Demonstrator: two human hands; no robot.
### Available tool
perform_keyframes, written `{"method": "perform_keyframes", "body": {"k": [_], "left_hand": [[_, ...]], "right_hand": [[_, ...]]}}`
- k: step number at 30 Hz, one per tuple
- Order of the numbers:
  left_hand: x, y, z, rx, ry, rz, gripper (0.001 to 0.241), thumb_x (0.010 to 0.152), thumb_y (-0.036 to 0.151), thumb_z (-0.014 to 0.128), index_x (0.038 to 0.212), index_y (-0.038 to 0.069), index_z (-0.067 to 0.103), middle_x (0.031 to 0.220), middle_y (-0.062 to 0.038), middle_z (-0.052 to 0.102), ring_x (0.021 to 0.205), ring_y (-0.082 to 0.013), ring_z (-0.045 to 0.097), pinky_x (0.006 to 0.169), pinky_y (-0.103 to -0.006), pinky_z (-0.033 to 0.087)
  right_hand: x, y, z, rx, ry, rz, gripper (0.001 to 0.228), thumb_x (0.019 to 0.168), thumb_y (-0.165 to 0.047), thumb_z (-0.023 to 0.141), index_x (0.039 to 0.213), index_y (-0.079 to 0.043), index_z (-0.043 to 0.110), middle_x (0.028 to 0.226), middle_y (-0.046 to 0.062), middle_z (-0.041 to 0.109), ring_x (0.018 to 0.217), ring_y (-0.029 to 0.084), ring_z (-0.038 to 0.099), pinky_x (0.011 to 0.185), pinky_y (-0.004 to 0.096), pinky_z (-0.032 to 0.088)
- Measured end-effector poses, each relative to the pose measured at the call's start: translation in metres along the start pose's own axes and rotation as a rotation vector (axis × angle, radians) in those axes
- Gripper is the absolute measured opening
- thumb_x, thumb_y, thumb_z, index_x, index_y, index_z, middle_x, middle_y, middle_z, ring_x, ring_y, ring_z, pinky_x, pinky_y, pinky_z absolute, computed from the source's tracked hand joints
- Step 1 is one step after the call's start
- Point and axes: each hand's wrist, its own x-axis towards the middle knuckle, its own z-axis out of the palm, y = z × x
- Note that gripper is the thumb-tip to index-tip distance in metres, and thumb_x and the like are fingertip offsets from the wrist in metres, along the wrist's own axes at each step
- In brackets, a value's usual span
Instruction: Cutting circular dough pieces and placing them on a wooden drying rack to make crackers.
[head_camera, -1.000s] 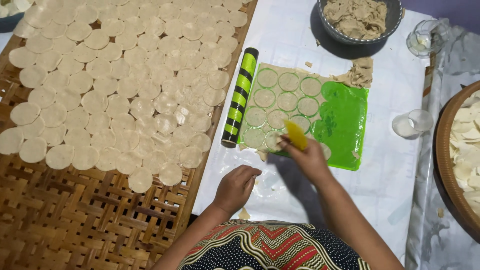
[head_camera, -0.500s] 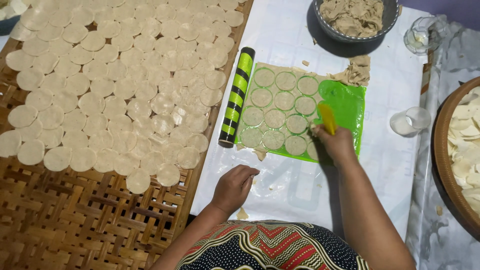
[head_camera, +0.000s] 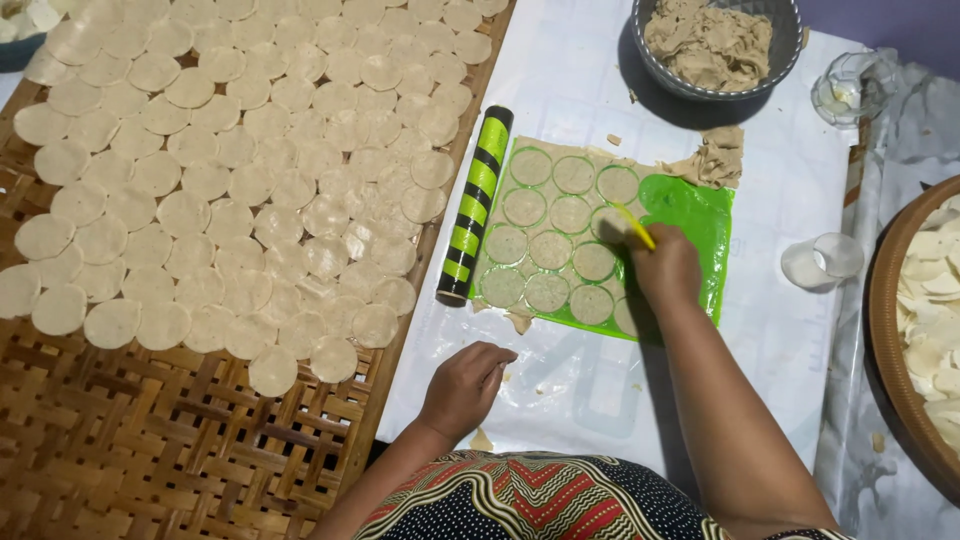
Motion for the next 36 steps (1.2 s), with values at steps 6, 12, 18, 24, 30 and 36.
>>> {"method": "perform_keyframes", "body": {"k": [6,12,18,24,30,36], "left_hand": [[0.002,-0.002,0.000,0.006,-0.007,0.005,0.020,0.102,0.011,0.053,0.114,0.013,0.069,0.100,-0.005,0.070,0.097,-0.0265,0.073,0.083,-0.0376,0.061],[0.008,0.012,-0.003,0.064,0.098,0.032,0.020,0.085,0.001,0.064,0.102,0.009,0.071,0.093,-0.001,0.071,0.075,-0.0185,0.067,0.067,-0.0343,0.052],[0.009,0.009,-0.001,0.081,0.080,0.023,0.020,0.085,0.001,0.065,0.102,0.010,0.071,0.092,0.000,0.071,0.073,-0.0169,0.065,0.065,-0.0335,0.052],[0.012,0.010,-0.001,0.081,0.078,0.002,0.019,0.085,0.002,0.065,0.101,0.010,0.071,0.093,0.000,0.071,0.074,-0.0176,0.066,0.065,-0.0340,0.052],[0.013,0.008,0.000,0.067,0.068,-0.001,0.021,0.085,0.001,0.065,0.103,0.010,0.071,0.092,-0.001,0.070,0.074,-0.0172,0.065,0.065,-0.0341,0.052],[0.013,0.006,0.001,0.075,0.043,-0.011,0.021,0.086,0.001,0.065,0.104,0.010,0.071,0.093,0.000,0.070,0.069,-0.0152,0.063,0.062,-0.0329,0.051]], "right_hand": [[0.049,0.018,0.009,-0.136,-0.001,-0.021,0.030,0.092,-0.016,0.065,0.121,-0.019,0.073,0.118,0.012,0.063,0.103,0.047,0.069,0.091,0.062,0.056],[0.056,-0.029,-0.015,-0.172,-0.004,0.046,0.017,0.093,-0.008,0.071,0.107,-0.009,0.079,0.098,0.013,0.075,0.081,0.032,0.069,0.072,0.047,0.054],[0.102,0.000,-0.001,-0.230,0.124,-0.142,0.033,0.085,-0.005,0.075,0.116,-0.016,0.080,0.110,0.007,0.067,0.094,0.028,0.066,0.082,0.044,0.054],[0.140,0.014,0.009,-0.221,0.348,-0.253,0.023,0.088,-0.012,0.073,0.112,-0.014,0.076,0.109,0.012,0.064,0.089,0.037,0.065,0.076,0.050,0.052],[0.153,0.023,-0.008,-0.177,0.189,-0.082,0.018,0.095,-0.018,0.074,0.113,-0.013,0.077,0.120,0.009,0.054,0.098,0.032,0.060,0.081,0.049,0.050],[0.066,0.001,-0.055,-0.056,0.102,0.031,0.022,0.100,-0.022,0.072,0.111,-0.005,0.078,0.106,0.022,0.072,0.088,0.043,0.068,0.077,0.052,0.053]]}}
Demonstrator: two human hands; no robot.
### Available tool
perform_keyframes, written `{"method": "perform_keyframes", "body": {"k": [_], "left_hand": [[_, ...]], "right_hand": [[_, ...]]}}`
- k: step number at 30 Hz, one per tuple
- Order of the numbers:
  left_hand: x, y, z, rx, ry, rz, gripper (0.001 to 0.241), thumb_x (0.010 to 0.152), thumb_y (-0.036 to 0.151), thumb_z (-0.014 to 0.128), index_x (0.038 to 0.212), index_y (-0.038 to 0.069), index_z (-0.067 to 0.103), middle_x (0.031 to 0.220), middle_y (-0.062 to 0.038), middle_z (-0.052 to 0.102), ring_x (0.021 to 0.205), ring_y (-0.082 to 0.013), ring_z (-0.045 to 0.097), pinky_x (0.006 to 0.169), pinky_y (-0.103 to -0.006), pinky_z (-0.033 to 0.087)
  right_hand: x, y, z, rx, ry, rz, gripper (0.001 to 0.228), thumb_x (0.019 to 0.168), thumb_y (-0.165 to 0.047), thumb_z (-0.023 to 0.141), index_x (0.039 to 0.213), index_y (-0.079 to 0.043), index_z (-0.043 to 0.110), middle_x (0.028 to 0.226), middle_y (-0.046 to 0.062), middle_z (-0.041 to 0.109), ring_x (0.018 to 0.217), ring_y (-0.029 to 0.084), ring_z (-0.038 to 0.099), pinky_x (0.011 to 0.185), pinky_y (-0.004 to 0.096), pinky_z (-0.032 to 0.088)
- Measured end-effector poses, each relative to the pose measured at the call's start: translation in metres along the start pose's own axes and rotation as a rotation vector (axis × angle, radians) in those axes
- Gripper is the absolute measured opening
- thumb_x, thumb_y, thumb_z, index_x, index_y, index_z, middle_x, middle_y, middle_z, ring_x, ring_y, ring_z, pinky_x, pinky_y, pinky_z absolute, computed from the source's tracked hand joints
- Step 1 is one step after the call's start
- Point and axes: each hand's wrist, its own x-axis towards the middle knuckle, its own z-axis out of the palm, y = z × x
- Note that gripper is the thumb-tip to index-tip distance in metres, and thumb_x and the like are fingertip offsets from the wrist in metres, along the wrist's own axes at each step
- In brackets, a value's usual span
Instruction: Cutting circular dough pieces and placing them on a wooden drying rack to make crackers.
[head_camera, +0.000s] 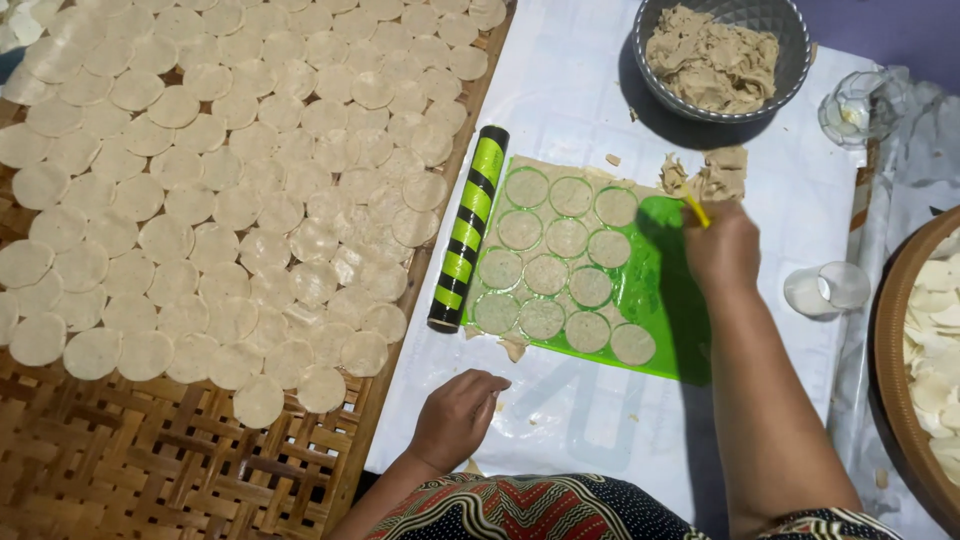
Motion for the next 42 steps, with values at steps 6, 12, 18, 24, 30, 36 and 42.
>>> {"method": "perform_keyframes", "body": {"k": [6,12,18,24,30,36,42], "left_hand": [[-0.002,0.002,0.001,-0.019,0.039,0.000,0.022,0.085,0.002,0.065,0.104,0.011,0.072,0.093,0.001,0.071,0.069,-0.0165,0.064,0.062,-0.0331,0.051],[-0.008,0.002,0.003,-0.007,0.055,0.012,0.023,0.084,0.001,0.065,0.104,0.011,0.071,0.095,0.000,0.072,0.072,-0.0180,0.066,0.065,-0.0342,0.053],[-0.010,0.004,0.003,-0.020,0.090,0.042,0.023,0.084,0.001,0.064,0.104,0.010,0.071,0.093,0.000,0.071,0.075,-0.0190,0.066,0.067,-0.0342,0.052],[-0.008,0.002,0.002,-0.014,0.076,0.028,0.022,0.084,0.001,0.066,0.103,0.011,0.072,0.092,0.000,0.071,0.073,-0.0175,0.066,0.065,-0.0333,0.052],[-0.005,0.004,0.000,-0.032,0.058,0.006,0.022,0.084,0.001,0.066,0.103,0.011,0.072,0.093,0.000,0.071,0.073,-0.0179,0.066,0.065,-0.0337,0.052],[-0.003,0.002,-0.001,-0.029,0.028,-0.008,0.022,0.085,0.002,0.065,0.103,0.011,0.072,0.092,0.000,0.071,0.070,-0.0169,0.064,0.064,-0.0335,0.051],[0.001,0.005,-0.004,-0.042,0.020,-0.022,0.020,0.085,0.002,0.065,0.101,0.011,0.072,0.092,0.000,0.071,0.070,-0.0173,0.066,0.063,-0.0342,0.052]], "right_hand": [[-0.124,-0.010,0.011,-0.172,-0.280,-0.062,0.041,0.087,-0.010,0.065,0.127,-0.019,0.075,0.123,0.011,0.063,0.095,0.034,0.067,0.081,0.046,0.056],[-0.170,-0.016,0.037,-0.194,-0.054,-0.131,0.040,0.078,-0.007,0.073,0.118,-0.013,0.075,0.125,0.009,0.057,0.088,0.034,0.066,0.071,0.048,0.056],[-0.156,-0.008,0.056,-0.136,-0.111,-0.056,0.028,0.084,-0.014,0.072,0.109,-0.009,0.063,0.109,0.016,0.062,0.081,0.042,0.066,0.068,0.055,0.054],[-0.142,-0.033,0.025,0.029,-0.325,0.107,0.035,0.086,-0.011,0.068,0.119,-0.014,0.059,0.105,0.013,0.075,0.094,0.039,0.071,0.077,0.052,0.054],[-0.052,-0.023,-0.006,0.330,-0.210,0.135,0.024,0.091,-0.008,0.072,0.113,0.000,0.066,0.099,0.017,0.069,0.087,0.029,0.067,0.079,0.042,0.054],[0.065,0.024,0.008,0.646,-0.092,0.194,0.032,0.096,-0.012,0.065,0.128,-0.011,0.070,0.114,0.003,0.074,0.100,0.012,0.071,0.091,0.024,0.054],[0.094,0.048,0.036,0.196,0.073,0.212,0.016,0.097,-0.020,0.072,0.108,-0.012,0.080,0.081,0.007,0.073,0.071,0.023,0.066,0.070,0.039,0.052]]}}
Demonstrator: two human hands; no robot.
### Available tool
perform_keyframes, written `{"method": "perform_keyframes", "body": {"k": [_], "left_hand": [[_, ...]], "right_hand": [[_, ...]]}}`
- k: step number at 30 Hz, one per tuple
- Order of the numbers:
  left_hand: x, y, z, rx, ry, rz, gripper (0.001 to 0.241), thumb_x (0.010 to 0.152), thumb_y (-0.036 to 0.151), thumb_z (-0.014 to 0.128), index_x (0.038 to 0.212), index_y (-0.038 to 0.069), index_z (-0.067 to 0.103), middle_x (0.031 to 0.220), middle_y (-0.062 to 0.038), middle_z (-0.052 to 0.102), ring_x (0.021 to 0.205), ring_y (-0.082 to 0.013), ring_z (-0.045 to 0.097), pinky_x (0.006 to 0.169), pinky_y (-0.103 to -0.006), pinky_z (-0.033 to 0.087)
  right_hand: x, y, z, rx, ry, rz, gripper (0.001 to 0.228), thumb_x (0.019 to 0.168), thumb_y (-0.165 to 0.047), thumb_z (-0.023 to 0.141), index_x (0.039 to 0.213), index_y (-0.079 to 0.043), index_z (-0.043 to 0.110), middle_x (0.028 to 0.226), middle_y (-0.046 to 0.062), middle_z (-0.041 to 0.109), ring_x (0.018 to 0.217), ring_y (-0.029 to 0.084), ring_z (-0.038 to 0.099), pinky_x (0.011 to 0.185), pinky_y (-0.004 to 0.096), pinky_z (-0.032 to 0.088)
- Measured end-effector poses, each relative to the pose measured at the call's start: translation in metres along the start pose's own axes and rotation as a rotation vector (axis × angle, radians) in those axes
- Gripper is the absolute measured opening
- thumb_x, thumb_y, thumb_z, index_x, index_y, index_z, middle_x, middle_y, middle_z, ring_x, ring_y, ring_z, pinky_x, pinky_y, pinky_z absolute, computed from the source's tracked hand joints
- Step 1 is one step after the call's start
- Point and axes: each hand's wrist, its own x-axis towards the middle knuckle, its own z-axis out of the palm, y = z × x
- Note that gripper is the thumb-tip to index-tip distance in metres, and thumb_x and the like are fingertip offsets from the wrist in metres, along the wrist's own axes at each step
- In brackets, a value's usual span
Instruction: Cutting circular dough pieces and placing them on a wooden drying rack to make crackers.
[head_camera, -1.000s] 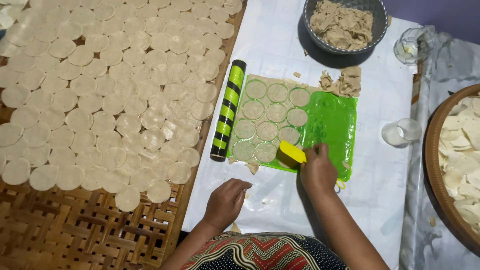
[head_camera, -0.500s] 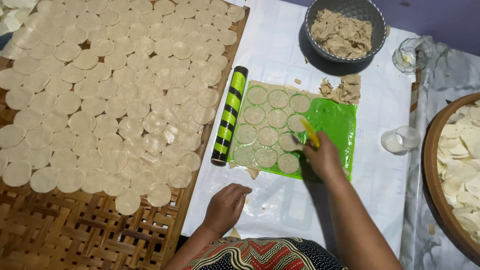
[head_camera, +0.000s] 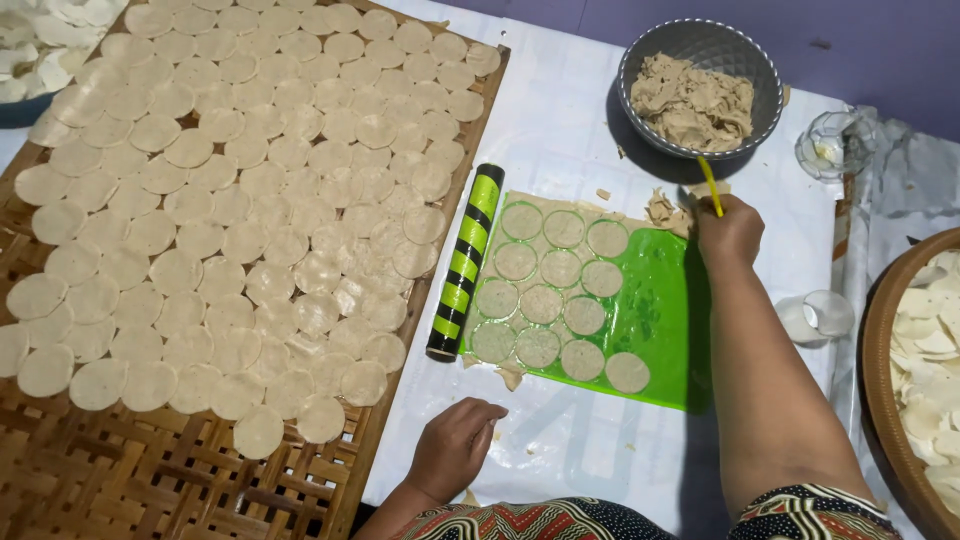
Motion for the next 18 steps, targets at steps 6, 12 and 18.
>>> {"method": "perform_keyframes", "body": {"k": [6,12,18], "left_hand": [[0.002,-0.002,0.001,0.012,-0.013,-0.006,0.021,0.085,0.002,0.064,0.103,0.011,0.072,0.091,0.000,0.071,0.065,-0.0166,0.062,0.060,-0.0345,0.050],[-0.001,-0.003,0.002,-0.004,0.003,0.006,0.022,0.085,0.002,0.064,0.104,0.011,0.072,0.091,0.000,0.071,0.065,-0.0175,0.062,0.060,-0.0344,0.050],[-0.004,-0.002,0.003,-0.022,0.016,0.013,0.024,0.084,0.002,0.064,0.105,0.011,0.072,0.093,-0.001,0.072,0.071,-0.0194,0.067,0.064,-0.0344,0.052]], "right_hand": [[-0.018,-0.010,0.000,-0.299,0.048,-0.137,0.024,0.098,-0.024,0.074,0.117,-0.011,0.076,0.123,0.009,0.046,0.089,0.031,0.061,0.078,0.048,0.051],[-0.081,-0.032,-0.052,-0.175,-0.091,-0.009,0.076,0.106,-0.053,0.056,0.160,-0.005,0.036,0.136,0.022,0.045,0.110,0.039,0.061,0.083,0.054,0.051],[-0.190,-0.003,-0.090,-0.203,-0.285,0.046,0.044,0.106,-0.040,0.048,0.148,-0.031,0.061,0.115,0.015,0.070,0.091,0.035,0.068,0.080,0.046,0.051]]}}
